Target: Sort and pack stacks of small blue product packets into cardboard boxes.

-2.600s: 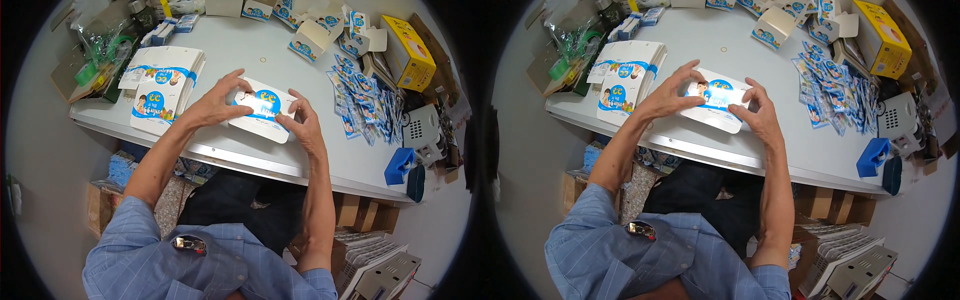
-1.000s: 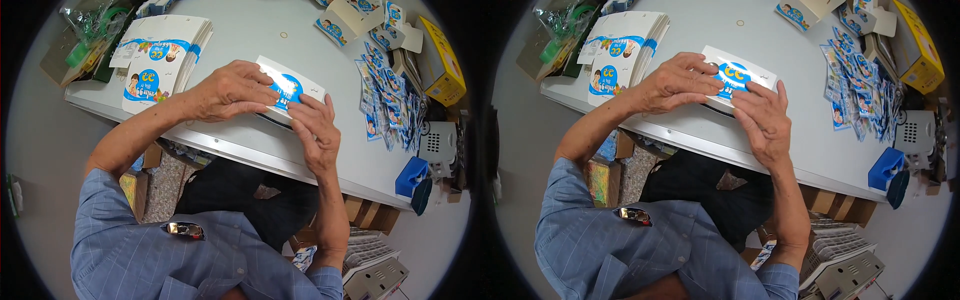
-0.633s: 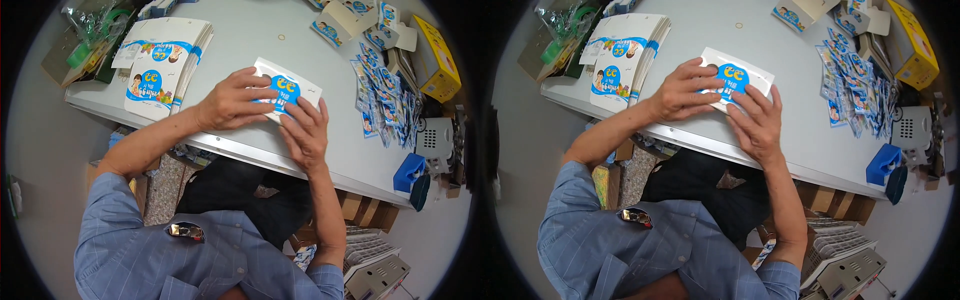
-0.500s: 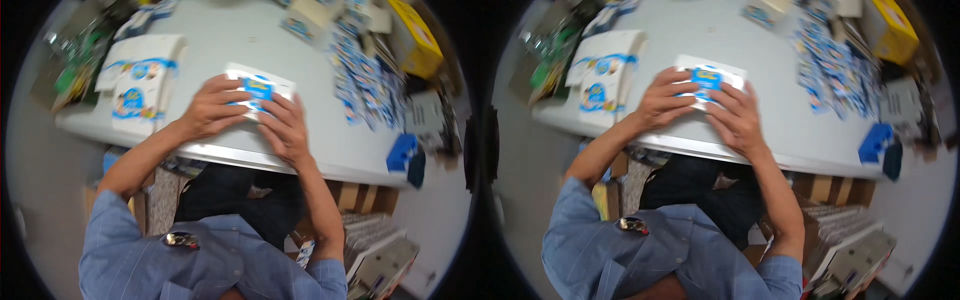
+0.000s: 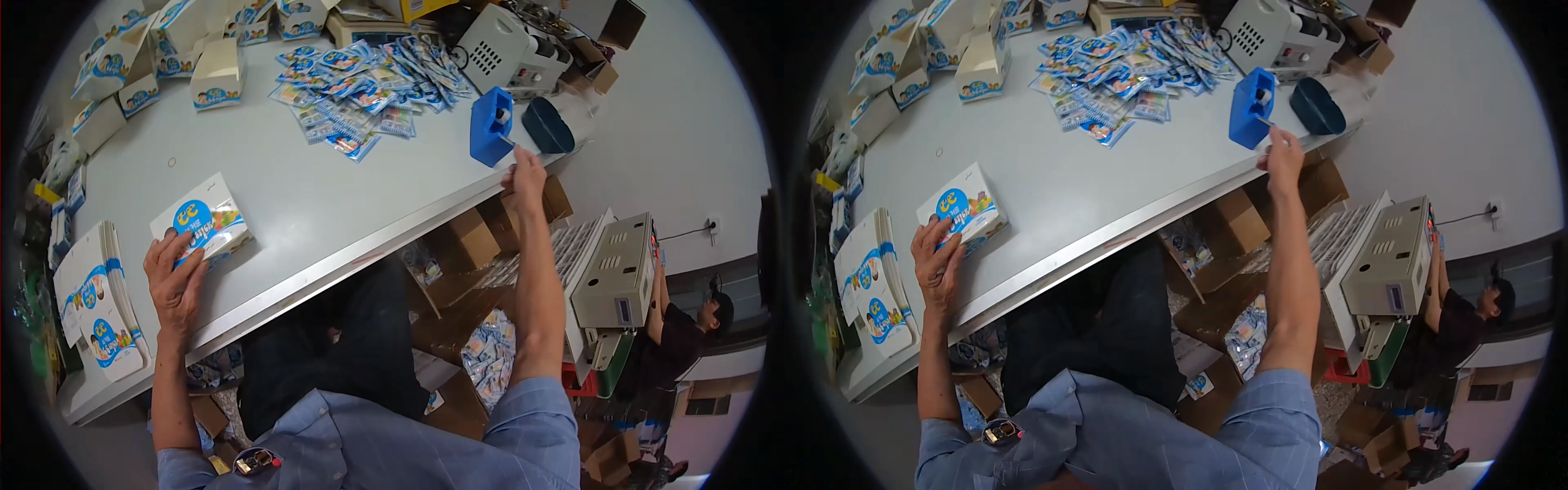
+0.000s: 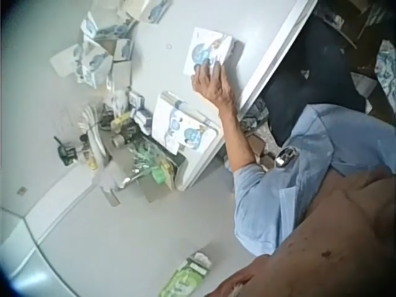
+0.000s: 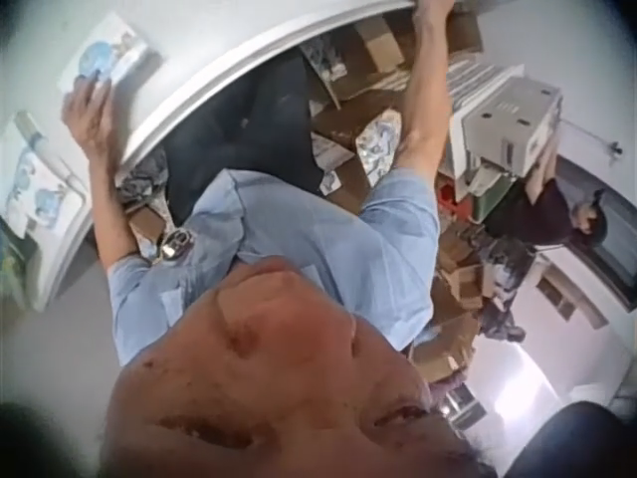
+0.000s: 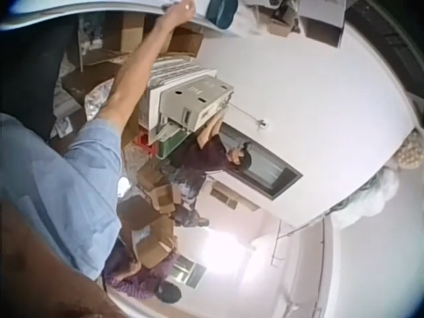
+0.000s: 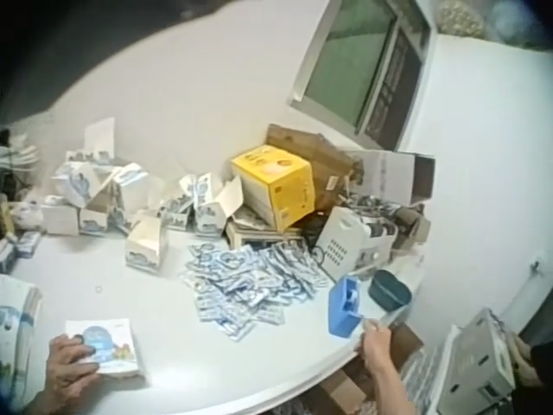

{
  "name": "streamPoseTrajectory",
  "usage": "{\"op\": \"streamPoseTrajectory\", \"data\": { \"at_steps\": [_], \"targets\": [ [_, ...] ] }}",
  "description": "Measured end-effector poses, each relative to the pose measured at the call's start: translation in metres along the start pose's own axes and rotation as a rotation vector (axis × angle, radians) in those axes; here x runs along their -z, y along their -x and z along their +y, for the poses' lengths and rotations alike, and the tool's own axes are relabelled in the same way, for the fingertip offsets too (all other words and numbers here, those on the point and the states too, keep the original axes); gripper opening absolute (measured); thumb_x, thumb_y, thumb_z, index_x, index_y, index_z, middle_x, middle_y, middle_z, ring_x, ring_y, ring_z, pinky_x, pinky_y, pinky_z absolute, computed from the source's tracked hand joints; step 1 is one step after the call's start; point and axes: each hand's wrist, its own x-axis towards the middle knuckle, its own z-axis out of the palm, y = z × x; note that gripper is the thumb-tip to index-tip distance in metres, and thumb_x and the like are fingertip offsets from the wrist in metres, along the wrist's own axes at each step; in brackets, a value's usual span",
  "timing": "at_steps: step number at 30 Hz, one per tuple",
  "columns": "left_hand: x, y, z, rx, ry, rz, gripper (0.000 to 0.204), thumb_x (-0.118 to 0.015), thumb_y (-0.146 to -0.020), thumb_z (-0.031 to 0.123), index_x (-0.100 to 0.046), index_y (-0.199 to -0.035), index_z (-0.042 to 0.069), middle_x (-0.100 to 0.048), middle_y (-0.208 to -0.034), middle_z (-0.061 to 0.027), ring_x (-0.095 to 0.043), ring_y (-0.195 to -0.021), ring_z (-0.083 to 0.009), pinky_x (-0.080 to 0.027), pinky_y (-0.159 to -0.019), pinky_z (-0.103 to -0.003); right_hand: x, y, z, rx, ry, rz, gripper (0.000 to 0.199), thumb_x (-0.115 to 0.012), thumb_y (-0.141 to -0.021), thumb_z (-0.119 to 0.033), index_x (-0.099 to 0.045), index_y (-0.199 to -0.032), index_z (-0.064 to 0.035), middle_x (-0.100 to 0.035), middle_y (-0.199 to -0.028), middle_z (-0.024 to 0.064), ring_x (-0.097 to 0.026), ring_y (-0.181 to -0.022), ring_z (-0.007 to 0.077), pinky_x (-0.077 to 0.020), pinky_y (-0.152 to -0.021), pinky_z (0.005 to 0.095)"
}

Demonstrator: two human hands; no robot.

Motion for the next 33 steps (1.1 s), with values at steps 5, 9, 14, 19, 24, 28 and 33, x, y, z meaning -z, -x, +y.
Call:
{"op": "streamPoseTrajectory", "data": {
  "at_steps": [5, 9, 14, 19, 24, 28, 33],
  "targets": [
    [0.000, 0.004, 0.006, 0.086, -0.006, -0.008, 0.024, -0.077, -0.084, 0.005, -0.078, -0.107, 0.011, -0.068, -0.127, -0.0090, -0.052, -0.133, -0.0287, -0.029, -0.120, -0.050, 0.003, -0.058, -0.006, -0.360, 0.153, -0.112, 0.037, -0.067, -0.096, -0.042, -0.064, -0.105, -0.0067, -0.051, -0.068, -0.0012, -0.052, -0.052, 0.0109, -0.0480, -0.047, 0.0280],
    [0.003, 0.008, 0.005, 0.113, -0.004, -0.045, 0.025, -0.073, -0.088, 0.004, -0.077, -0.112, 0.012, -0.065, -0.133, -0.0091, -0.049, -0.137, -0.0287, -0.025, -0.122, -0.049, -0.010, -0.076, -0.001, -0.430, 0.196, -0.158, 0.032, -0.069, -0.095, -0.040, -0.065, -0.095, -0.0084, -0.050, -0.067, -0.0014, -0.053, -0.054, 0.0119, -0.0531, -0.050, 0.0323],
    [-0.004, 0.005, 0.002, 0.073, 0.000, -0.031, 0.026, -0.074, -0.088, 0.006, -0.077, -0.112, 0.012, -0.065, -0.134, -0.0094, -0.050, -0.136, -0.0294, -0.025, -0.122, -0.049, -0.003, -0.090, 0.022, -0.484, -0.152, -0.068, 0.021, -0.068, -0.096, -0.030, -0.066, -0.094, -0.0091, -0.054, -0.070, -0.0007, -0.058, -0.064, 0.0142, -0.0559, -0.076, 0.0440],
    [-0.002, 0.005, 0.002, 0.081, -0.021, -0.035, 0.026, -0.074, -0.087, 0.005, -0.077, -0.113, 0.012, -0.066, -0.132, -0.0101, -0.050, -0.136, -0.0293, -0.026, -0.121, -0.049, -0.005, -0.056, 0.032, -0.450, -0.601, -0.165, 0.012, -0.065, -0.098, -0.021, -0.066, -0.101, -0.0084, -0.064, -0.085, 0.0047, -0.062, -0.095, 0.0207, -0.0422, -0.106, 0.0605],
    [-0.001, 0.002, 0.000, 0.035, -0.048, -0.023, 0.029, -0.078, -0.082, 0.005, -0.077, -0.111, 0.011, -0.067, -0.130, -0.0100, -0.052, -0.135, -0.0298, -0.028, -0.120, -0.049, -0.003, -0.028, 0.050, -0.445, -0.582, -0.177, 0.023, -0.064, -0.099, -0.021, -0.061, -0.114, -0.0037, -0.068, -0.107, 0.0094, -0.050, -0.125, 0.0283, -0.0397, -0.107, 0.0658],
    [0.003, 0.000, 0.003, 0.011, -0.065, 0.009, 0.028, -0.083, -0.075, 0.006, -0.078, -0.103, 0.010, -0.070, -0.124, -0.0081, -0.057, -0.125, -0.0279, -0.035, -0.112, -0.047, -0.009, -0.024, 0.055, -0.465, -0.610, -0.194, 0.024, -0.063, -0.100, -0.020, -0.060, -0.114, -0.0010, -0.068, -0.106, 0.0110, -0.052, -0.127, 0.0314, -0.0411, -0.107, 0.0667],
    [-0.005, -0.009, 0.008, -0.022, -0.060, 0.029, 0.028, -0.084, -0.073, 0.008, -0.078, -0.100, 0.009, -0.071, -0.120, -0.0085, -0.059, -0.119, -0.0284, -0.038, -0.106, -0.046, -0.016, -0.021, 0.076, -0.613, -0.699, -0.275, 0.022, -0.063, -0.100, -0.018, -0.060, -0.106, 0.0029, -0.068, -0.103, 0.0149, -0.067, -0.105, 0.0316, -0.0583, -0.094, 0.0469]
  ]
}}
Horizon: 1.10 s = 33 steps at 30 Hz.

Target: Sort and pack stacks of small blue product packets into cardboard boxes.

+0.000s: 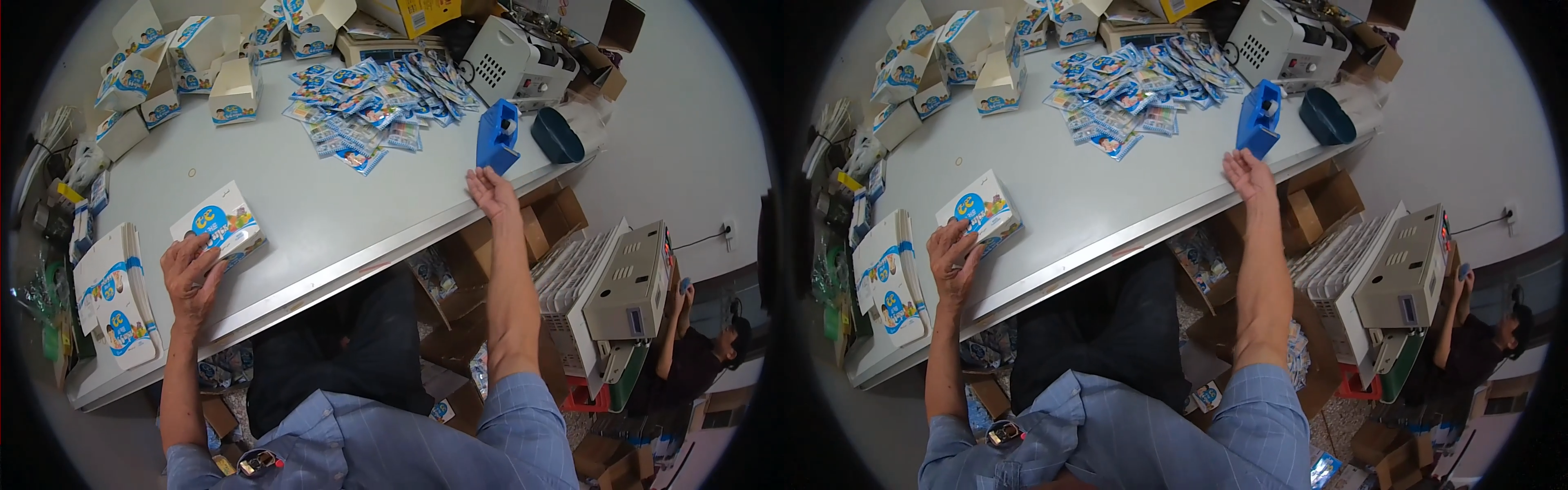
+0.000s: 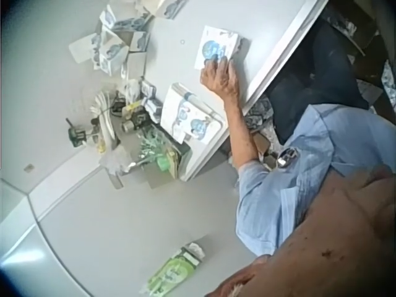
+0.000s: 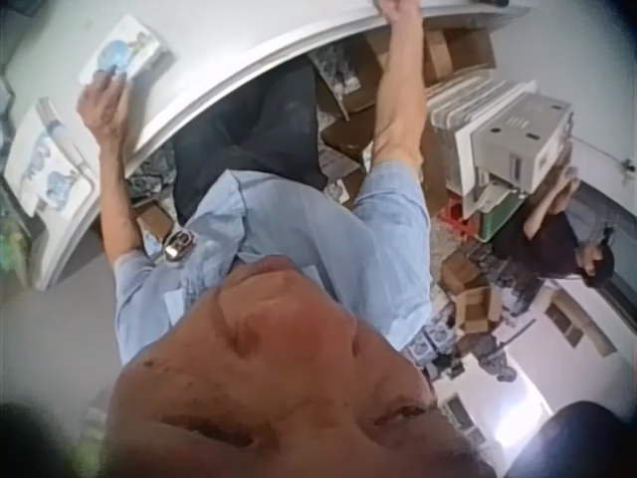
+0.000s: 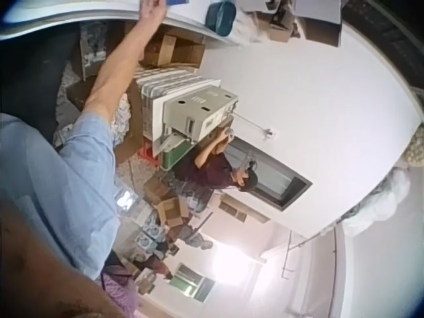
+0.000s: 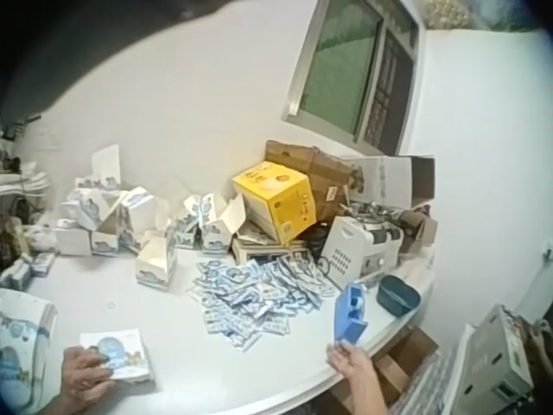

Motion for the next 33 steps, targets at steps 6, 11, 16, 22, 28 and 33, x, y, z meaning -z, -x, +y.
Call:
{"op": "streamPoseTrajectory", "data": {
  "at_steps": [6, 11, 16, 22, 28, 33],
  "targets": [
    [0.002, 0.016, -0.009, -0.009, -0.083, 0.126, 0.058, -0.087, -0.069, 0.015, -0.065, -0.122, 0.008, -0.068, -0.114, -0.0090, -0.061, -0.108, -0.0315, -0.042, -0.098, -0.046, -0.159, 0.154, 0.158, -0.113, 0.287, -0.512, 0.021, -0.057, -0.103, -0.020, -0.060, -0.113, -0.0023, -0.068, -0.114, 0.0140, -0.068, -0.109, 0.0261, -0.0615, -0.075, 0.0338],
    [-0.010, -0.001, -0.003, 0.035, 0.044, 0.162, 0.077, -0.086, -0.072, 0.022, -0.054, -0.141, 0.009, -0.066, -0.124, -0.0126, -0.061, -0.112, -0.0308, -0.043, -0.101, -0.044, -0.217, 0.216, 0.220, -0.123, 0.311, -0.763, 0.020, -0.061, -0.102, -0.019, -0.064, -0.113, -0.0024, -0.070, -0.110, 0.0116, -0.068, -0.105, 0.0227, -0.0608, -0.074, 0.0328],
    [0.002, 0.008, -0.004, 0.067, 0.037, 0.171, 0.083, -0.086, -0.072, 0.023, -0.050, -0.145, 0.009, -0.062, -0.131, -0.0147, -0.060, -0.116, -0.0318, -0.043, -0.102, -0.043, -0.244, 0.231, 0.257, -0.194, 0.342, -0.757, 0.019, -0.065, -0.100, -0.019, -0.067, -0.111, -0.0029, -0.070, -0.105, 0.0085, -0.069, -0.098, 0.0185, -0.0603, -0.071, 0.0308],
    [0.005, 0.009, -0.006, 0.058, 0.087, 0.159, 0.085, -0.085, -0.071, 0.022, -0.047, -0.147, 0.009, -0.061, -0.133, -0.0131, -0.059, -0.117, -0.0319, -0.043, -0.103, -0.043, -0.253, 0.236, 0.270, -0.231, 0.397, -0.722, 0.022, -0.068, -0.098, -0.022, -0.071, -0.110, -0.0033, -0.071, -0.101, 0.0055, -0.068, -0.092, 0.0139, -0.0588, -0.068, 0.0263],
    [0.010, 0.009, -0.006, 0.028, 0.066, 0.138, 0.075, -0.083, -0.074, 0.021, -0.053, -0.143, 0.015, -0.060, -0.134, -0.0098, -0.060, -0.115, -0.0301, -0.042, -0.102, -0.043, -0.261, 0.240, 0.274, -0.248, 0.432, -0.648, 0.023, -0.068, -0.098, -0.021, -0.071, -0.109, -0.0011, -0.070, -0.098, 0.0061, -0.068, -0.087, 0.0140, -0.0586, -0.067, 0.0270],
    [0.015, 0.007, -0.009, -0.088, -0.025, 0.005, 0.038, -0.080, -0.078, 0.020, -0.074, -0.116, 0.022, -0.060, -0.132, -0.0070, -0.058, -0.115, -0.0285, -0.041, -0.103, -0.044, -0.263, 0.241, 0.277, -0.263, 0.405, -0.578, 0.026, -0.067, -0.098, -0.021, -0.070, -0.110, 0.0012, -0.069, -0.094, 0.0072, -0.068, -0.085, 0.0147, -0.0588, -0.065, 0.0279]
  ]
}}
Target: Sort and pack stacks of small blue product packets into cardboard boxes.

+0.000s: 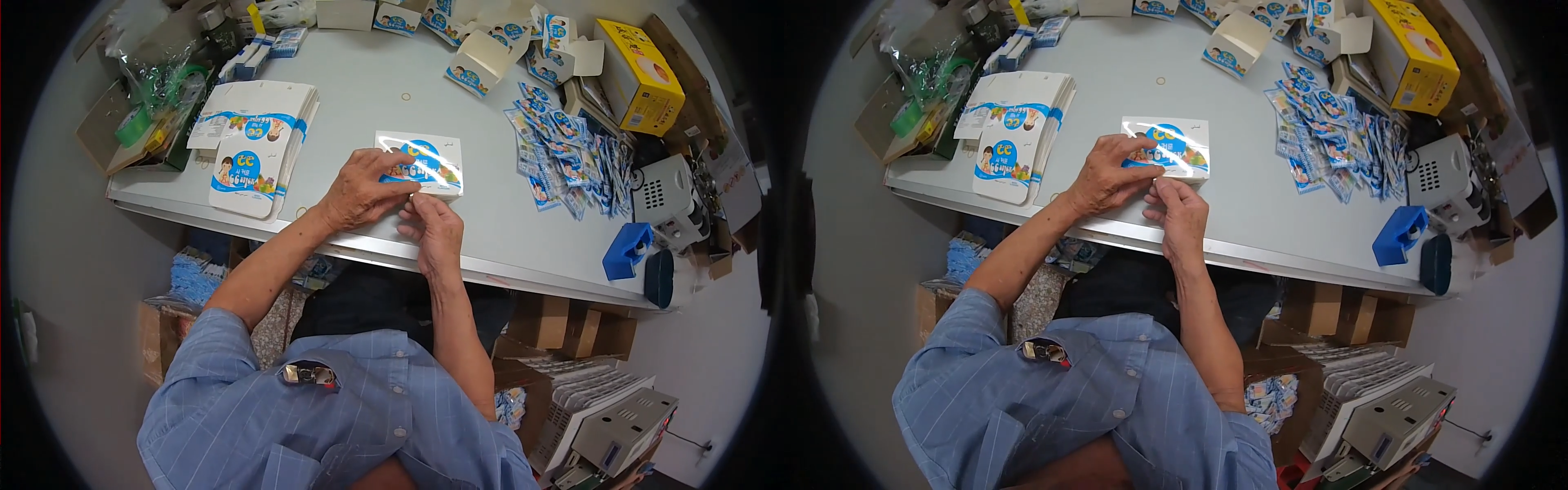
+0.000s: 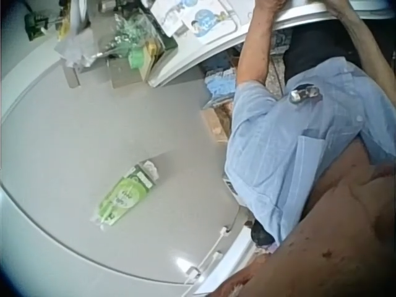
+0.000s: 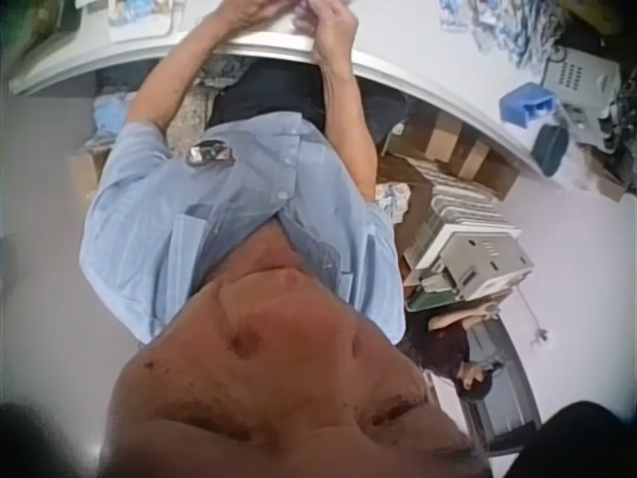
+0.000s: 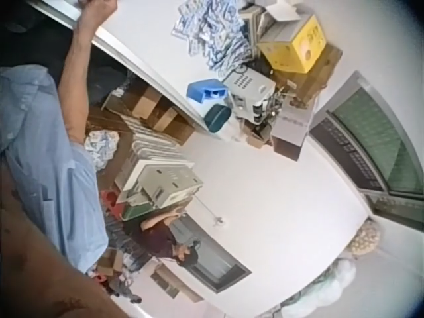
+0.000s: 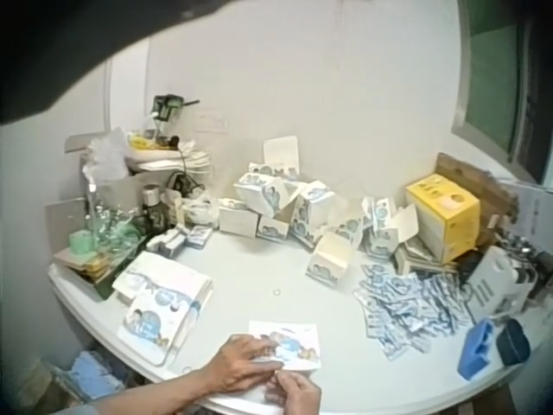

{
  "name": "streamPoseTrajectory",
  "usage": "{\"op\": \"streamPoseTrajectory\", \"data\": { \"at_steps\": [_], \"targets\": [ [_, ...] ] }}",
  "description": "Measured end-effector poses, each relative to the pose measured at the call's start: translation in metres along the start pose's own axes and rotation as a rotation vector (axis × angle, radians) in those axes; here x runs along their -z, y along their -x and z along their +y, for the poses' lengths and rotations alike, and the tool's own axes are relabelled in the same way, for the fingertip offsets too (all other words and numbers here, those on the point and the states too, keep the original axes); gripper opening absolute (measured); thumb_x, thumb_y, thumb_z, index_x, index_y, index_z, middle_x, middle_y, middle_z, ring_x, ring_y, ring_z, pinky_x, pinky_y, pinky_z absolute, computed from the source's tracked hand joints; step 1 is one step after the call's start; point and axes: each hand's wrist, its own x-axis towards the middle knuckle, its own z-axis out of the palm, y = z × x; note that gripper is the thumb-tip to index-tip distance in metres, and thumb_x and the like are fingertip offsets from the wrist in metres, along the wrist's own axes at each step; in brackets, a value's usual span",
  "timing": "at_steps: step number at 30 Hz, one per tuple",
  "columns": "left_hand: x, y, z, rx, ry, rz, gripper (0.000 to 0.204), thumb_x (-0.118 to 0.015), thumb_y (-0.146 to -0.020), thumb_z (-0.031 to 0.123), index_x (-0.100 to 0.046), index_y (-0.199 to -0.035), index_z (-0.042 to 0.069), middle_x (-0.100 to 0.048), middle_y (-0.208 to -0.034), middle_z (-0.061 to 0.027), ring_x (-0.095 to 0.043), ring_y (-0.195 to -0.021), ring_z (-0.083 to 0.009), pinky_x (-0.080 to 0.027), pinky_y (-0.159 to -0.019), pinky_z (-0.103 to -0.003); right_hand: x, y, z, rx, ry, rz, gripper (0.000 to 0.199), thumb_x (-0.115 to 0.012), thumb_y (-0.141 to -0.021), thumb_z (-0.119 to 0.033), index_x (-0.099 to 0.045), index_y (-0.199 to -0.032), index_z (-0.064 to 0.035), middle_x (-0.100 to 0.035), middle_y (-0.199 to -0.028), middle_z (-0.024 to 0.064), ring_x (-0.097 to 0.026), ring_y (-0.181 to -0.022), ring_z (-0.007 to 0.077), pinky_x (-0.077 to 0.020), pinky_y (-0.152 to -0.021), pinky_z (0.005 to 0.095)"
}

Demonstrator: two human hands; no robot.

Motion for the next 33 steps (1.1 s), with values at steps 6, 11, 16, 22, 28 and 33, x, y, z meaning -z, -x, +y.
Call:
{"op": "streamPoseTrajectory", "data": {
  "at_steps": [6, 11, 16, 22, 28, 33],
  "targets": [
    [-0.005, -0.002, 0.003, 0.082, 0.054, 0.046, 0.031, -0.082, -0.077, 0.022, -0.077, -0.107, 0.020, -0.063, -0.130, -0.0069, -0.058, -0.114, -0.0281, -0.040, -0.102, -0.043, 0.007, 0.005, 0.000, -0.091, 0.053, -0.058, 0.028, -0.062, -0.101, -0.023, -0.067, -0.118, -0.0009, -0.069, -0.099, 0.0087, -0.069, -0.087, 0.0176, -0.0616, -0.064, 0.0311],
    [-0.011, 0.002, 0.005, 0.140, 0.083, 0.087, 0.031, -0.085, -0.074, 0.021, -0.077, -0.104, 0.020, -0.063, -0.130, -0.0065, -0.058, -0.114, -0.0275, -0.040, -0.102, -0.042, 0.036, 0.021, -0.015, -0.351, -0.332, -0.317, 0.034, -0.053, -0.104, -0.022, -0.058, -0.132, -0.0035, -0.071, -0.098, 0.0144, -0.073, -0.094, 0.0249, -0.0647, -0.061, 0.0348],
    [-0.013, 0.008, 0.001, 0.129, 0.082, 0.060, 0.036, -0.084, -0.073, 0.023, -0.074, -0.107, 0.020, -0.063, -0.129, -0.0056, -0.058, -0.113, -0.0282, -0.040, -0.102, -0.043, 0.046, 0.030, -0.022, -0.022, -0.039, -0.034, 0.037, -0.063, -0.097, -0.016, -0.057, -0.130, -0.0009, -0.068, -0.113, 0.0155, -0.070, -0.100, 0.0242, -0.0599, -0.069, 0.0316],
    [-0.031, 0.004, 0.000, 0.107, 0.114, 0.121, 0.082, -0.087, -0.067, 0.023, -0.053, -0.139, 0.005, -0.057, -0.135, -0.0177, -0.054, -0.123, -0.0363, -0.041, -0.105, -0.047, 0.004, -0.035, -0.107, 1.021, 1.413, -0.396, 0.093, -0.087, -0.065, -0.021, -0.046, -0.147, -0.0087, -0.050, -0.145, 0.0211, -0.041, -0.140, 0.0392, -0.0333, -0.115, 0.0528],
    [-0.028, 0.027, -0.018, 0.277, 0.262, 0.305, 0.081, -0.073, -0.088, 0.025, -0.032, -0.152, -0.002, -0.038, -0.153, -0.0189, -0.040, -0.141, -0.0328, -0.031, -0.118, -0.045, -0.021, -0.093, -0.087, 0.700, 1.808, -0.589, 0.107, -0.092, -0.053, -0.041, -0.045, -0.148, -0.0226, -0.056, -0.135, 0.0204, -0.049, -0.134, 0.0403, -0.0338, -0.112, 0.0595],
    [-0.034, 0.020, -0.027, 0.585, 0.337, 0.273, 0.056, -0.058, -0.103, 0.025, -0.038, -0.147, -0.004, -0.055, -0.135, -0.0232, -0.056, -0.124, -0.0279, -0.044, -0.107, -0.042, 0.051, -0.004, -0.120, 0.616, 1.657, -0.251, 0.103, -0.089, -0.060, -0.039, -0.043, -0.150, -0.0182, -0.057, -0.134, 0.0203, -0.048, -0.134, 0.0409, -0.0368, -0.113, 0.0538]
  ]
}}
